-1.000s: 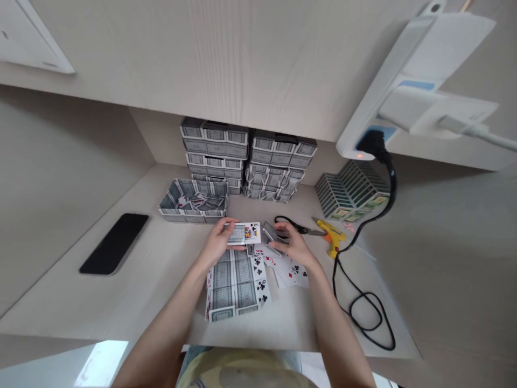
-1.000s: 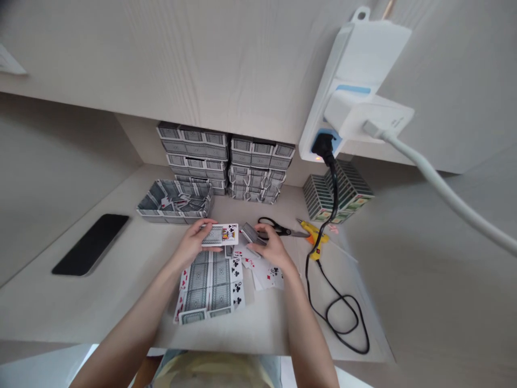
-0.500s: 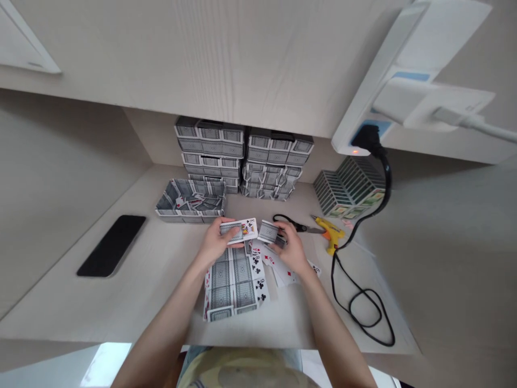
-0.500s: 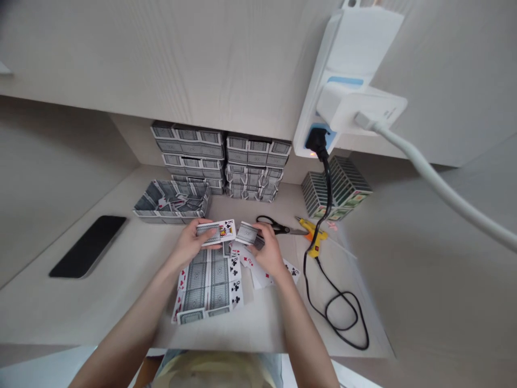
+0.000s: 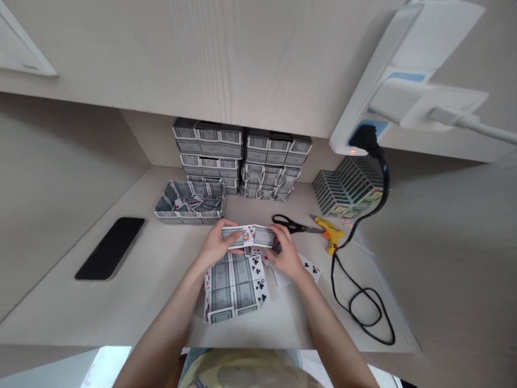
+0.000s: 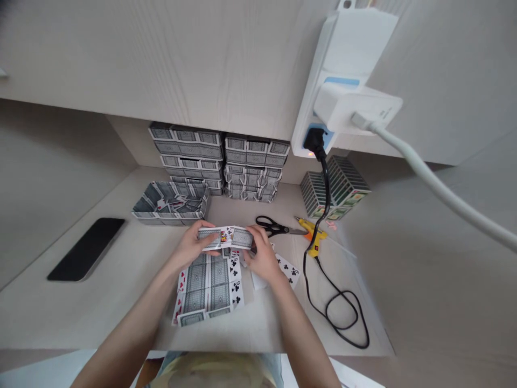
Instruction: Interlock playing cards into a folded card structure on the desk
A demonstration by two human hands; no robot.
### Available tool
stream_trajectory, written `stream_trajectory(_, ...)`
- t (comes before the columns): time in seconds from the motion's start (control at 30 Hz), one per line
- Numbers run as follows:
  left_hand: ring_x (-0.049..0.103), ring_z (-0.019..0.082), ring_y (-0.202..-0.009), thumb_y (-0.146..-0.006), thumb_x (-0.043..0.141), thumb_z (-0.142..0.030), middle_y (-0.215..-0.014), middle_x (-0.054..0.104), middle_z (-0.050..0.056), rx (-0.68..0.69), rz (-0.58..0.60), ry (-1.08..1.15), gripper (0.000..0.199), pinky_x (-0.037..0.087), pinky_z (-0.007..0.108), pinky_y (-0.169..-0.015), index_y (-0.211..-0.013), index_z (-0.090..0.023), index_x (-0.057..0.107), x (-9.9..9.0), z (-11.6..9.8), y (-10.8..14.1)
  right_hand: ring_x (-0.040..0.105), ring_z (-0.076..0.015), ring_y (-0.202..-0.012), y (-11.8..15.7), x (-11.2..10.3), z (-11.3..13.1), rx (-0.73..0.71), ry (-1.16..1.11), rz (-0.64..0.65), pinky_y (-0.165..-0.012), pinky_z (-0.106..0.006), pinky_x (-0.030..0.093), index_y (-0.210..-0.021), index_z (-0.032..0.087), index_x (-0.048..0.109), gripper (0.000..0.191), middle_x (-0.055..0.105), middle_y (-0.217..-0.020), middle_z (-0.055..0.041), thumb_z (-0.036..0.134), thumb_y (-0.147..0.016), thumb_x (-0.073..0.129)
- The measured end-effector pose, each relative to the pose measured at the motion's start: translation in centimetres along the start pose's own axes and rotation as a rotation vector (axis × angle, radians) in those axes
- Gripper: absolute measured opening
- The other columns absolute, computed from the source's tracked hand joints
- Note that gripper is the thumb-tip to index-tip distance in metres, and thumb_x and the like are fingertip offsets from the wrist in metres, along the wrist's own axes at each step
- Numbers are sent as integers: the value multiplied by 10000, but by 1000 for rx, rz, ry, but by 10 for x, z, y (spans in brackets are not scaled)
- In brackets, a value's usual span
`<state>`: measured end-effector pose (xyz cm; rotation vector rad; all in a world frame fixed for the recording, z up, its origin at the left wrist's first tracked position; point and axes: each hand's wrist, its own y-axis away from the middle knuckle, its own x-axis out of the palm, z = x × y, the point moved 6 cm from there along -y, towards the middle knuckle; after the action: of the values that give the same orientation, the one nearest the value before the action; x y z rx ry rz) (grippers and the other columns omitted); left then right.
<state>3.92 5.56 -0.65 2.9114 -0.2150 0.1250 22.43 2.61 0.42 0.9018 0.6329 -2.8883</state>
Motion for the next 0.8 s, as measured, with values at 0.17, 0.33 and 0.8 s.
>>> stream_trajectory(0.17, 621, 179, -712, -668, 662, -379, -903, 571, 38, 33, 56, -72, 382, 581, 355, -521, -959, -175, 522, 2, -4, 4, 480, -252, -1029, 2, 4, -6, 13, 13, 63, -769, -352, 492, -1274, 264, 385, 609, 390, -1199, -104, 239, -710, 613)
stream_trajectory(0.33, 605, 171, -718, -676, 653, -372, -974, 557, 58, 19, 140, -123, 380, 575, 326, -480, -970, -164, 530, 5, -5, 6, 441, -268, -1095, 3, 5, -6, 26, -19, 107, -835, -373, 461, -1221, 261, 451, 592, 395, -1173, -96, 223, -666, 653)
stream_trajectory(0.8, 423, 104, -298, -812, 430, -461, -413, 438, -79, 103, 179, -457, 287, 303, 198, -314, -887, -197, 513, 14, -8, 11, 552, -202, -869, 5, 11, 14, 11, -267, 243, -622, -267, 454, -1180, 260, 502, 569, 557, -1056, -73, 266, -646, 700)
